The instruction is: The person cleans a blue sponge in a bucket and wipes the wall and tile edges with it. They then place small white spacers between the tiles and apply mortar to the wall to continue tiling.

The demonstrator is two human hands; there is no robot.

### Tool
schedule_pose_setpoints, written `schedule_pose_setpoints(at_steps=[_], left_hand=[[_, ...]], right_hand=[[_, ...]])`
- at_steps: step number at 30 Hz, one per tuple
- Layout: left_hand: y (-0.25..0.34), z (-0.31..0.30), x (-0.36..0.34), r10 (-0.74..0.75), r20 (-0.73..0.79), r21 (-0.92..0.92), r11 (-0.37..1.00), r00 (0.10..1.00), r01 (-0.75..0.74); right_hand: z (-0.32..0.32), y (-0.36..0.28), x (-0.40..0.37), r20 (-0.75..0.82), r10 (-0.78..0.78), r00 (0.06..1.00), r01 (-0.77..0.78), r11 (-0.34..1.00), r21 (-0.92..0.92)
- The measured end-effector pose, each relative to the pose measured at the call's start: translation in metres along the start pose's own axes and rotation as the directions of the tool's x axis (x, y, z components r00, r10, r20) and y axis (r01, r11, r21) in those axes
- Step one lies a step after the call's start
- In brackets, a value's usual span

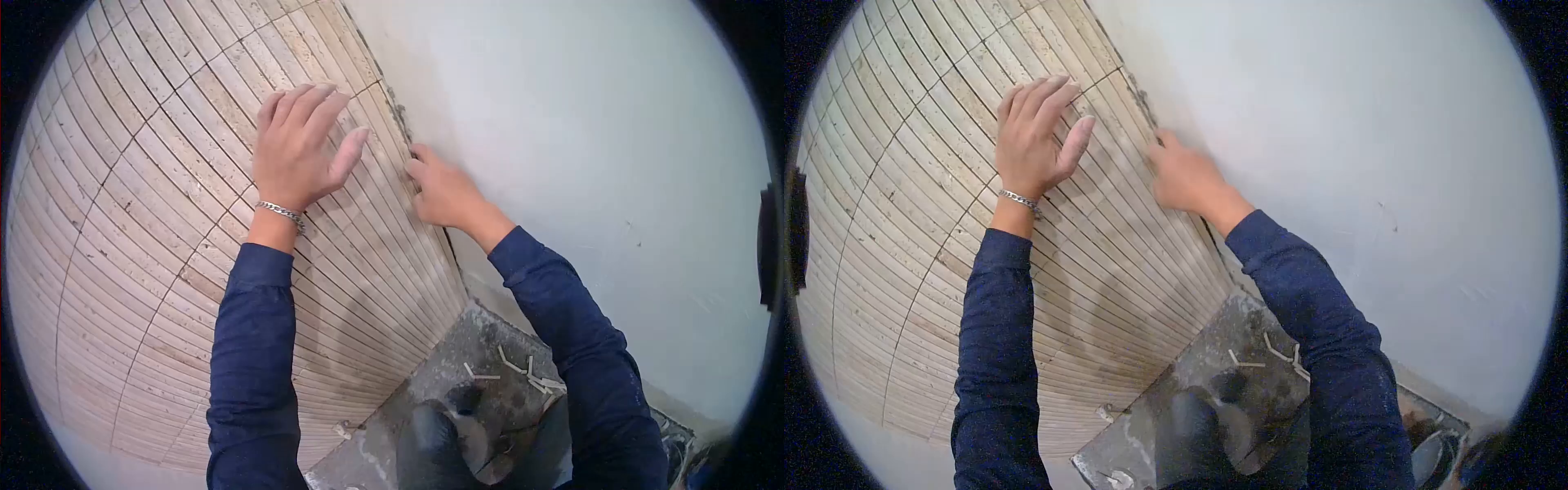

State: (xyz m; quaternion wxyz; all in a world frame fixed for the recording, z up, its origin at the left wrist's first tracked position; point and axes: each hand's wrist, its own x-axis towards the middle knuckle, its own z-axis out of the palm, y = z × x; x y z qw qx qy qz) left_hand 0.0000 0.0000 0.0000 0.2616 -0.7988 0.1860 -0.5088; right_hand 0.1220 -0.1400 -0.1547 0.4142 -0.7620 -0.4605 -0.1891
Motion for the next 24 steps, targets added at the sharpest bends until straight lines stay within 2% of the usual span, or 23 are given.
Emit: schedule_pose_setpoints(at_steps=[2, 5, 12, 15, 17, 21, 23, 24], left_hand=[[-0.001, -0.001, 0.0, -0.001, -0.004, 0.003, 1.0, 1.0, 0.001], [-0.001, 0.005, 0.001, 0.023, -0.049, 0.032, 0.999, 0.999, -0.021], [0.001, 0.005, 0.001, 0.017, -0.042, 0.025, 1.0, 0.999, -0.016], [0.001, 0.006, 0.0, 0.019, -0.042, 0.018, 1.0, 0.999, -0.019], [0.001, 0.006, 0.0, 0.019, -0.035, 0.017, 1.0, 0.999, -0.018], [0.001, 0.006, 0.0, 0.01, -0.035, 0.015, 1.0, 0.999, -0.01], [0.0, 0.006, 0.0, 0.021, -0.042, 0.029, 0.999, 0.999, -0.02], [-0.001, 0.004, -0.002, 0.018, -0.036, 0.029, 0.999, 0.999, -0.017]], right_hand=[[0.001, 0.0, -0.005, 0.044, 0.012, 0.999, -0.013, 1.0, 0.007], [0.008, 0.013, -0.013, 0.033, -0.004, 0.999, 0.004, 1.0, 0.028], [0.01, 0.017, -0.024, 0.016, 0.049, 0.999, -0.05, 0.997, 0.057], [0.01, 0.017, -0.023, -0.038, 0.011, 0.999, -0.006, 0.991, 0.135], [0.014, 0.018, -0.02, -0.149, -0.061, 0.987, 0.083, 0.986, 0.144], [0.01, 0.016, -0.013, -0.191, -0.08, 0.978, 0.111, 0.981, 0.161], [0.003, 0.012, -0.016, -0.177, -0.045, 0.983, 0.095, 0.953, 0.287], [-0.004, 0.007, -0.023, -0.172, -0.043, 0.984, 0.093, 0.952, 0.292]])
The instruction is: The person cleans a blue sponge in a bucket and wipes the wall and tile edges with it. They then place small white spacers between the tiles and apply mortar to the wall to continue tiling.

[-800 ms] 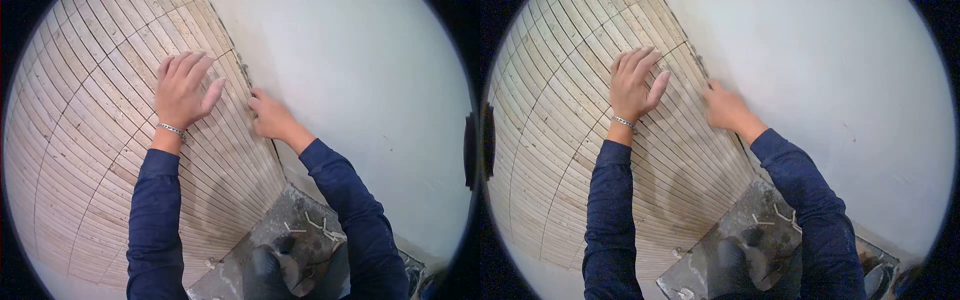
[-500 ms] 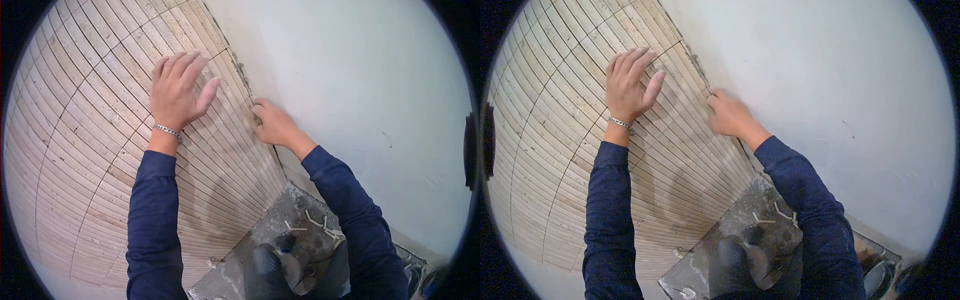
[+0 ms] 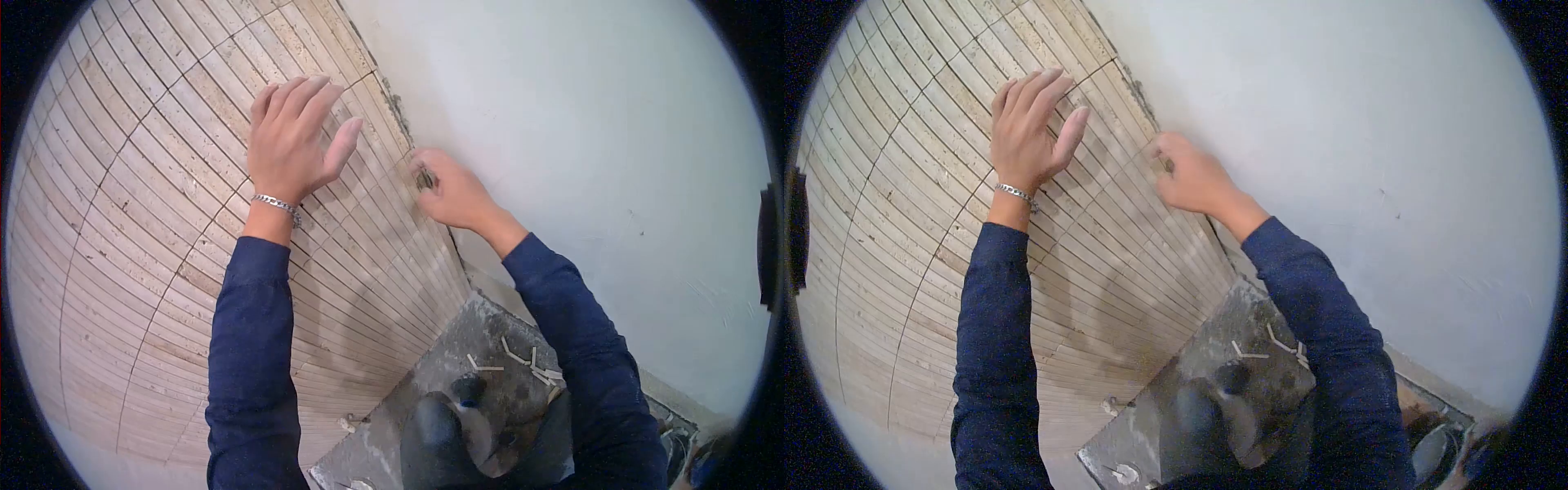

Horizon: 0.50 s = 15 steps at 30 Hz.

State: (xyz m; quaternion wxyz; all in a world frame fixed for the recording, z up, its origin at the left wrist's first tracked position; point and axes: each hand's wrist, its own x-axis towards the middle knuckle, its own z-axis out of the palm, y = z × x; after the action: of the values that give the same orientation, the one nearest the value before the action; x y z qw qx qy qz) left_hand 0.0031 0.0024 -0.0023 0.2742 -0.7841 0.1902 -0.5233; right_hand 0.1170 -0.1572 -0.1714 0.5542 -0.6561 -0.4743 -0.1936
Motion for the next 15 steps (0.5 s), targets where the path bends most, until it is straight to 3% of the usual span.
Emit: schedule_pose_setpoints(at_steps=[2, 3, 5, 8, 10, 12, 13, 14, 15], left_hand=[[0.002, -0.002, 0.002, 0.011, 0.035, 0.024, 1.0, 0.999, -0.012], [0.0, -0.002, 0.002, 0.007, 0.035, -0.005, 1.0, 0.999, -0.007], [-0.008, 0.004, -0.002, 0.035, 0.022, -0.05, 0.998, 0.999, -0.034], [-0.027, 0.016, -0.01, 0.082, 0.011, -0.029, 0.996, 0.997, -0.081], [-0.059, 0.034, -0.021, 0.13, 0.05, 0.005, 0.991, 0.99, -0.131], [-0.094, 0.065, -0.038, 0.387, 0.139, 0.224, 0.884, 0.911, -0.41], [-0.066, 0.054, -0.028, 0.385, 0.088, 0.167, 0.903, 0.919, -0.395], [-0.032, 0.029, -0.013, 0.244, 0.013, 0.048, 0.969, 0.97, -0.244], [-0.013, 0.012, -0.006, 0.096, -0.027, -0.081, 0.992, 0.995, -0.098]], right_hand=[[-0.017, -0.014, -0.019, 0.176, 0.228, 0.958, -0.24, 0.969, 0.05], [-0.022, -0.014, -0.034, 0.173, 0.255, 0.951, -0.264, 0.964, 0.035], [-0.043, -0.01, -0.084, 0.371, 0.363, 0.855, -0.431, 0.895, 0.117], [-0.09, -0.009, -0.185, 0.423, 0.548, 0.722, -0.574, 0.815, -0.077], [-0.132, -0.014, -0.266, 0.344, 0.74, 0.578, -0.74, 0.653, -0.161], [-0.172, -0.038, -0.348, 0.236, 0.874, 0.425, -0.86, 0.471, -0.195], [-0.19, -0.061, -0.387, 0.088, 0.933, 0.35, -0.916, 0.36, -0.175], [-0.203, -0.083, -0.427, -0.052, 0.962, 0.269, -0.956, 0.26, -0.135], [-0.211, -0.102, -0.478, -0.092, 0.969, 0.228, -0.967, 0.215, -0.134]])
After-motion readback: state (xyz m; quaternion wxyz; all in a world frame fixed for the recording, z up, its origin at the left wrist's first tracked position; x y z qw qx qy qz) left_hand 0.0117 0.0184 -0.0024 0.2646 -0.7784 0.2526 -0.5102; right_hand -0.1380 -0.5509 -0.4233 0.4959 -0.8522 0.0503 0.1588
